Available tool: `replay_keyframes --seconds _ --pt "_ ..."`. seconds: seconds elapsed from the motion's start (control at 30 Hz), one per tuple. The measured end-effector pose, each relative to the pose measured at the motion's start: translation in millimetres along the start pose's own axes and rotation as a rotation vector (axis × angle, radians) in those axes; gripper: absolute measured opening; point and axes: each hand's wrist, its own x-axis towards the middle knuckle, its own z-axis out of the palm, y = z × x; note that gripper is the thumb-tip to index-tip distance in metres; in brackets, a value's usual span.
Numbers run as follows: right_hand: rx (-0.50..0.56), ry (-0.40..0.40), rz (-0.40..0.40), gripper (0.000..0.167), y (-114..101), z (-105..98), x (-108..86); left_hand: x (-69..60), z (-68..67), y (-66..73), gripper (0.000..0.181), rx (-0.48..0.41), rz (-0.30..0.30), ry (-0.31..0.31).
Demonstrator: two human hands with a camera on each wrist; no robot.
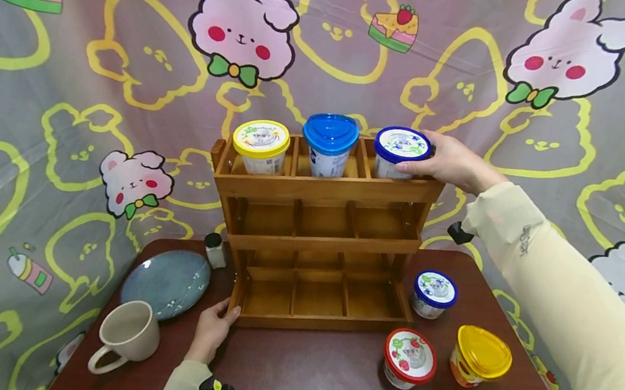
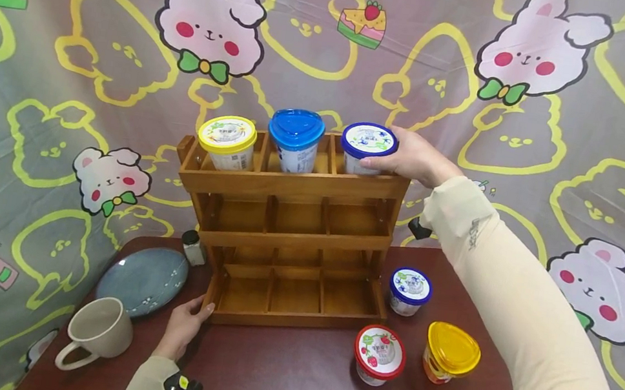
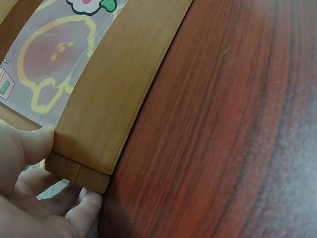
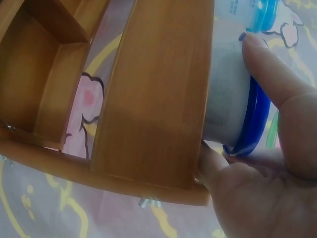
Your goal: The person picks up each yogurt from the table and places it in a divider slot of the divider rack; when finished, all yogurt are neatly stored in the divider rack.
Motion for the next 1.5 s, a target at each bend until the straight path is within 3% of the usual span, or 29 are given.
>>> replay_keyframes --seconds 0.5,0.8,0.97,1.1,1.33,1.5 --pt "0.077 -0.080 0.035 0.117 7.5 0.6 1.8 -3.9 2.5 -8.2 0.054 0.000 -0.004 -0.023" --pt "0.039 -0.015 0.039 0.121 -9.7 -16.3 -19.5 -1.9 0.0 -4.7 0.055 0.000 -0.013 -0.034" --pt "0.001 0.071 0.006 0.116 -20.3 -28.8 -48.3 0.7 -0.5 -1.4 0.055 -0.015 -0.005 -0.035" --pt "-0.010 0.153 -0.017 0.112 -14.4 -24.7 -78.8 1.0 -1.0 -1.0 0.054 -0.014 -0.011 -0.036" --pt "0.026 0.277 -0.040 0.104 25.7 19.3 -137.0 0.4 -3.1 0.5 0.055 -0.011 -0.015 -0.029" --pt "0.124 0.344 0.027 0.095 61.8 65.6 -179.2 -0.9 -3.5 0.6 0.055 -0.010 -0.025 -0.034"
